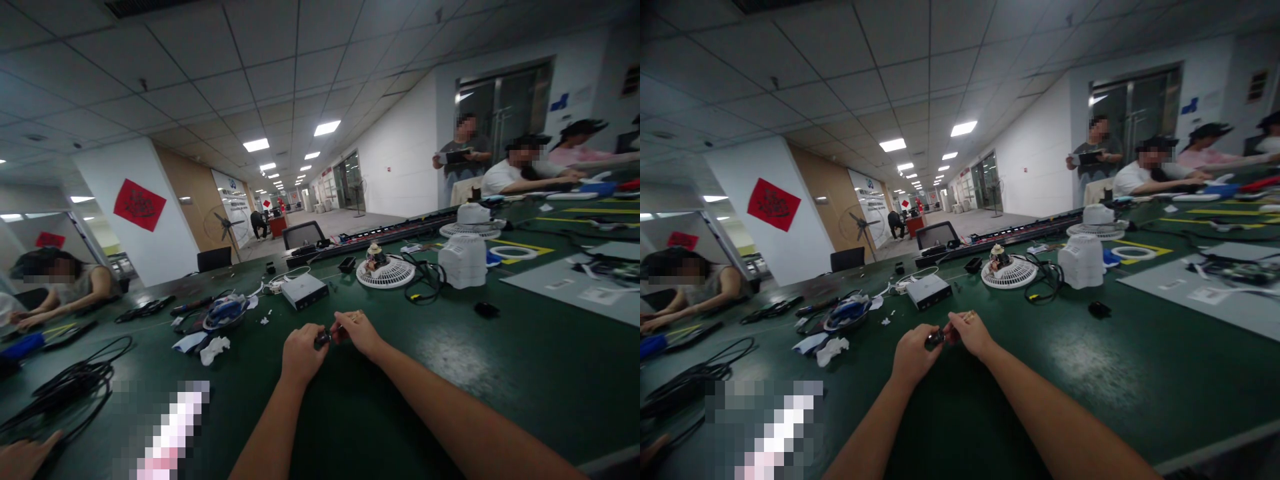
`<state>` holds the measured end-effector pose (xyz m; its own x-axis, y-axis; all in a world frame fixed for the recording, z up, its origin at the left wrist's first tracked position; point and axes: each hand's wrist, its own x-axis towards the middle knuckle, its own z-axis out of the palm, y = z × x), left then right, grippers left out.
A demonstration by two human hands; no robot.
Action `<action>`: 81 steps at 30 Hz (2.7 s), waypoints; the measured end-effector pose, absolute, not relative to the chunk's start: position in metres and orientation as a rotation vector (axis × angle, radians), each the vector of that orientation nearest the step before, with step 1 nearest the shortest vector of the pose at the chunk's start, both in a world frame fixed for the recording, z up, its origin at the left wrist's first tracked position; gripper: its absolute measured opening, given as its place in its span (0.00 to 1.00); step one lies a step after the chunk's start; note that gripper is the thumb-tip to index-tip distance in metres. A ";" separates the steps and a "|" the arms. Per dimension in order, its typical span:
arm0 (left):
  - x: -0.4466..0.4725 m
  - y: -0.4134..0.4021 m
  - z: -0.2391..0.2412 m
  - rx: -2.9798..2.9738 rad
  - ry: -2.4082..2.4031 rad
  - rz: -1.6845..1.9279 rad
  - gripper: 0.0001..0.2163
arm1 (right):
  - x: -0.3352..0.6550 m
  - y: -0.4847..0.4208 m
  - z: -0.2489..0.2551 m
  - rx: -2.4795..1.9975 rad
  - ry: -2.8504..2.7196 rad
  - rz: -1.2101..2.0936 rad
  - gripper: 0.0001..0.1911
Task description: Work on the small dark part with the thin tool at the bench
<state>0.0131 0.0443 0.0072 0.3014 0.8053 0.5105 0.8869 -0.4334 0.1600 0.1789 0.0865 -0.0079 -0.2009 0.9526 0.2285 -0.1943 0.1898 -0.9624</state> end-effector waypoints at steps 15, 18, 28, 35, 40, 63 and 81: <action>0.014 0.043 0.008 -2.379 -1.652 -0.841 0.10 | 0.181 0.090 -0.011 -0.840 -1.316 1.281 0.21; 0.015 0.042 0.010 -2.407 -1.658 -0.782 0.10 | 0.182 0.093 -0.014 -0.897 -1.359 1.160 0.23; 0.019 0.039 0.012 -2.409 -1.675 -0.655 0.10 | 0.181 0.090 -0.012 -0.933 -1.375 1.177 0.23; 0.017 0.041 0.008 -2.365 -1.678 -0.725 0.09 | 0.182 0.091 -0.011 -0.915 -1.380 1.182 0.21; 0.018 0.041 0.008 -2.389 -1.655 -0.730 0.09 | 0.182 0.090 -0.012 -0.889 -1.364 1.232 0.21; 0.018 0.040 0.010 -2.391 -1.700 -0.722 0.10 | 0.180 0.089 -0.011 -0.885 -1.375 1.312 0.24; 0.010 0.048 0.004 -2.210 -1.912 -0.856 0.10 | 0.192 0.086 -0.018 -1.002 -2.034 0.567 0.07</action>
<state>0.0104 0.0476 0.0039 0.0557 0.8823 0.4673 0.9363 -0.2087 0.2824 0.1918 0.0860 -0.0184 -0.3824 0.8068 0.4504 0.4572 0.5888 -0.6666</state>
